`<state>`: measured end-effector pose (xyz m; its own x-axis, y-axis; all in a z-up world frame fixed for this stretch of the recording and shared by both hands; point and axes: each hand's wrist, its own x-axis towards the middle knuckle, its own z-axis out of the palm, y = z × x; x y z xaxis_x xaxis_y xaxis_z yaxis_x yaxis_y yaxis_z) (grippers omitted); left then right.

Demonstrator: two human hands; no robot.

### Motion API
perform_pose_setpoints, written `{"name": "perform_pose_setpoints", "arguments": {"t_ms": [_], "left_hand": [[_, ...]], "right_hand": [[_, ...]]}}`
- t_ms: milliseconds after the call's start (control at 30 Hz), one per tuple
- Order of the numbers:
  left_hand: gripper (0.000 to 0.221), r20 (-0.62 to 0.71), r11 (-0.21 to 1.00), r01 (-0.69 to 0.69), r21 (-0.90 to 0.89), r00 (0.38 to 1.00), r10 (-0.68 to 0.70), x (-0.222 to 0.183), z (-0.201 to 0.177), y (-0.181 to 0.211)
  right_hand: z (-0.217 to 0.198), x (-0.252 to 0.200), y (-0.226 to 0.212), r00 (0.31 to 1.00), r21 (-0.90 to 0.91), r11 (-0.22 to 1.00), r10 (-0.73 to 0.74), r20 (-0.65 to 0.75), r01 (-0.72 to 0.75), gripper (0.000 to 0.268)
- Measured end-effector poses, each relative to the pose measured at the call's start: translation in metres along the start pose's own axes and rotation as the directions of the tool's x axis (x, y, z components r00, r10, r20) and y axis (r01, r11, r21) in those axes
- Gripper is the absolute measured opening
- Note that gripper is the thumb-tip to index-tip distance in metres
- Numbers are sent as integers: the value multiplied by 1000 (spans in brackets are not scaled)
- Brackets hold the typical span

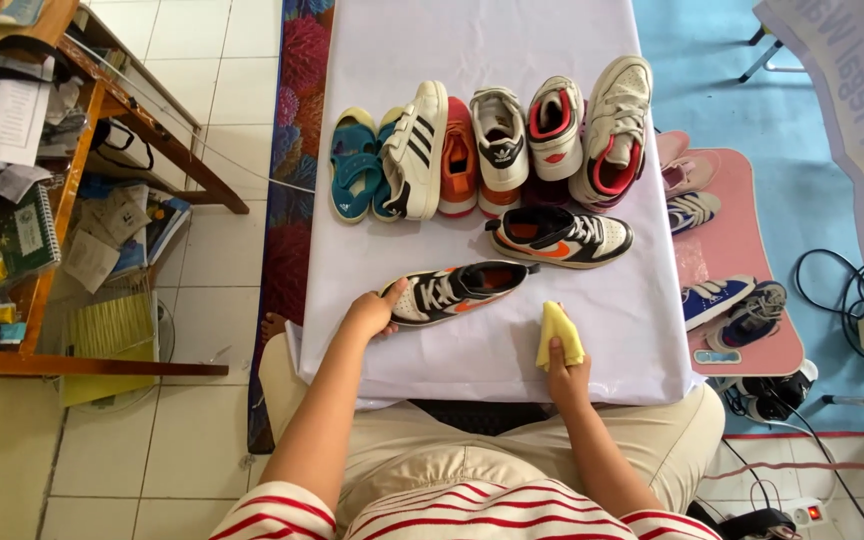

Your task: A person is cleaning a black and white sneaker with an orange swoosh using a yellow cloth on a repair bench.

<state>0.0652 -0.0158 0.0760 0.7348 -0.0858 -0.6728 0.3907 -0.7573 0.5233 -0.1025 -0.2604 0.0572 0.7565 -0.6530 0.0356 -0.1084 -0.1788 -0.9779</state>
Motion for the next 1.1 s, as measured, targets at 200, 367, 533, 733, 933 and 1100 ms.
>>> {"name": "perform_pose_setpoints", "arguments": {"t_ms": [200, 367, 533, 733, 933, 1100], "left_hand": [[80, -191, 971, 12, 239, 981, 35, 23, 8, -7], [64, -419, 896, -319, 309, 800, 429, -13, -2, -6], [101, -300, 737, -565, 370, 678, 671, -16, 20, -26], [84, -376, 703, -646, 299, 597, 708, 4, 33, -40], [82, -255, 689, -709, 153, 645, 720, -10, 30, -47], [82, -70, 695, -719, 10, 693, 718, -27, 38, -47]], "right_hand": [[-3, 3, -5, 1000, -2, 1000, -22, 4, 22, 29], [-3, 2, -8, 998, 0, 998, -57, 32, 57, 25], [-1, 2, -5, 993, -31, 995, -98, 59, 100, 26], [-1, 2, 15, 987, -32, 989, -145, 65, 147, 26], [-5, 5, 70, 928, 21, 932, -357, -108, 362, 37], [-12, 20, 50, 768, -77, 781, -624, -143, 620, 65]]}}
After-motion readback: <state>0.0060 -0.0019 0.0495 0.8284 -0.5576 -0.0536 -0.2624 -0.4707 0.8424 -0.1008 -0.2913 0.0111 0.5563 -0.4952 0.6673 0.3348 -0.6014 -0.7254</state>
